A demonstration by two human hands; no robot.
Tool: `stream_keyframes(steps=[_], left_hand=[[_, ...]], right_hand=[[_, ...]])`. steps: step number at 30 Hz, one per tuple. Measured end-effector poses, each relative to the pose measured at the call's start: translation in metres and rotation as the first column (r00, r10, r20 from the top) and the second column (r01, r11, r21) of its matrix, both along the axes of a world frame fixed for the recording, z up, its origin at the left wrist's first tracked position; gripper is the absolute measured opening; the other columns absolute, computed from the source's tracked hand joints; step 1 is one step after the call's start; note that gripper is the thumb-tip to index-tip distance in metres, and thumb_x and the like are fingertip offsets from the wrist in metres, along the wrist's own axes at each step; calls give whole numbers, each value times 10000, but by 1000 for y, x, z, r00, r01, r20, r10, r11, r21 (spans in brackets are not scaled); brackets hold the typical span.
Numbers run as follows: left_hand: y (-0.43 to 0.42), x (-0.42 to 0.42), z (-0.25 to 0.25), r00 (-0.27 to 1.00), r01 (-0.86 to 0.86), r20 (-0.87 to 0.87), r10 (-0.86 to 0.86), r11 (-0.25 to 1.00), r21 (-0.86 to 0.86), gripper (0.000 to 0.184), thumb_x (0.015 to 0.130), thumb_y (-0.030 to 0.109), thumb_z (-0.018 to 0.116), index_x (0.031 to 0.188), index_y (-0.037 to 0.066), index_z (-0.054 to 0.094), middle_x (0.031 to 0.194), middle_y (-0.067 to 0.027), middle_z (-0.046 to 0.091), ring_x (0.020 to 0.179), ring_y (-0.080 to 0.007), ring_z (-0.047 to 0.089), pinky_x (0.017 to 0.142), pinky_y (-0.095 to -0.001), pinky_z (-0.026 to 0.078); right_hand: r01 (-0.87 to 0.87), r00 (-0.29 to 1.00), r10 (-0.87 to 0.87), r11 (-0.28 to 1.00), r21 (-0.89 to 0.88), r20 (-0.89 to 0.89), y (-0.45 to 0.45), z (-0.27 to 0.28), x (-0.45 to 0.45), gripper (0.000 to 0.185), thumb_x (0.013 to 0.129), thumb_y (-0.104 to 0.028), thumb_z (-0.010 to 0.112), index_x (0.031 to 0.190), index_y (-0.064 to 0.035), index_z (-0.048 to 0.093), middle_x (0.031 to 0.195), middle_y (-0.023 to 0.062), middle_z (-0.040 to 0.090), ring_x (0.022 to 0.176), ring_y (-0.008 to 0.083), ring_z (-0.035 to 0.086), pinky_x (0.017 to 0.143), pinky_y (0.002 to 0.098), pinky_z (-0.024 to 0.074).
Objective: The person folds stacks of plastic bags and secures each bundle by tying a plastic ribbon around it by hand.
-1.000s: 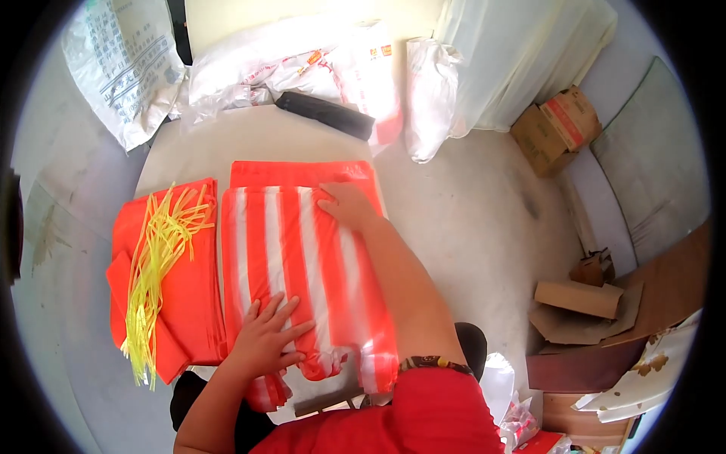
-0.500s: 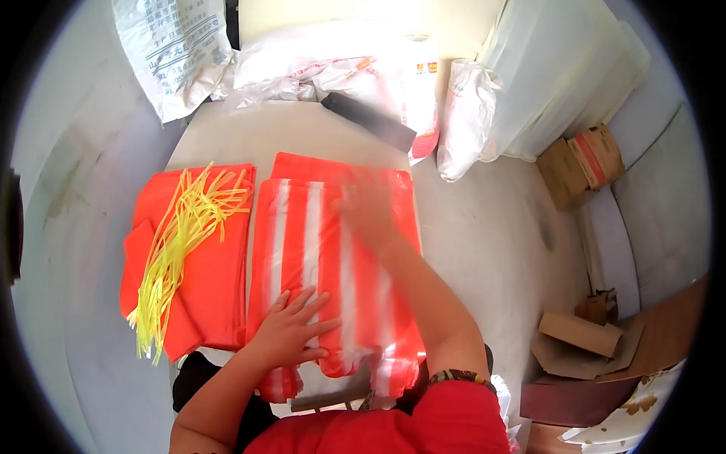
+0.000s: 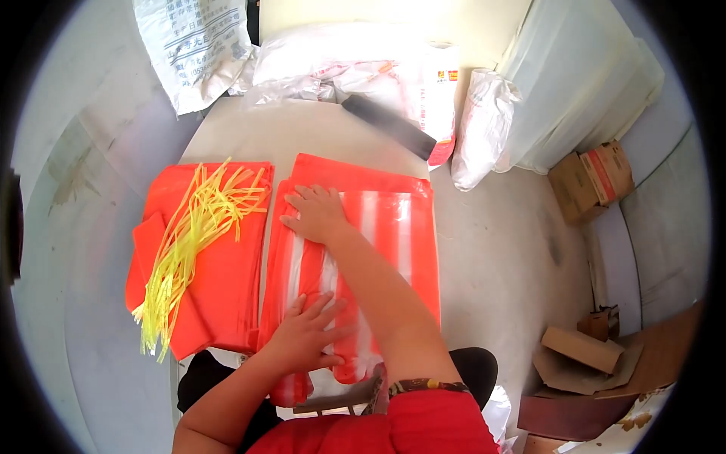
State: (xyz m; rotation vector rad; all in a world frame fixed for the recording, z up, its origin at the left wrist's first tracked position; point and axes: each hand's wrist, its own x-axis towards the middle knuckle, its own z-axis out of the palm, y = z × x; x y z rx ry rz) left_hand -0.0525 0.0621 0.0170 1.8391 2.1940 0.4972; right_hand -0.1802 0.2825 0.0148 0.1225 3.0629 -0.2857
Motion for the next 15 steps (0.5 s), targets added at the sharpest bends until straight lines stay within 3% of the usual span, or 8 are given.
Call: stream_keyframes(steps=[3,6,9,12,15], left_hand=[[1,1,-5,1000,-5,6,4,1000,25,719,822,574,759,1468,319,570,1640,-116,375,1532,-367,312,1187,-676,236],[1,2,-7,1000,-11,0,11,1000,24,715,823,584,755,1462,318,577,1641,-117,373,1533,-368,310,1194,-673,231],[0,3,-5,1000,0,-21,0,1000,6,716,828,598,746,1464,316,577,1640,-118,374,1537,-368,304,1198,-670,228],[0,2,-4,1000,-1,-26,0,1000,-9,719,833,614,733,1467,314,576,1640,-119,376,1540,-366,299,1200,-668,228],[0,3,-5,999,5,-44,-6,1000,-19,718,838,623,722,1469,312,575,1643,-116,373,1543,-360,295,1203,-664,226]], right_hand=[[12,998,-9,998,-55,61,0,11,-4,674,974,-569,520,1540,-205,485,1621,74,431,1515,314,336,1219,544,225],[34,997,-37,999,-40,-62,2,-9,-12,674,970,-590,528,1537,-228,492,1594,86,457,1489,312,360,1194,551,243],[31,891,29,992,125,-453,0,-17,5,683,968,-557,568,1551,-215,469,1635,108,388,1522,339,307,1225,588,195],[-112,904,191,969,220,-382,8,9,54,687,959,-486,626,1562,-210,449,1679,119,303,1557,367,234,1244,631,130],[-189,946,239,955,227,-217,33,5,100,691,945,-446,649,1565,-220,444,1697,131,261,1579,372,175,1251,628,107]])
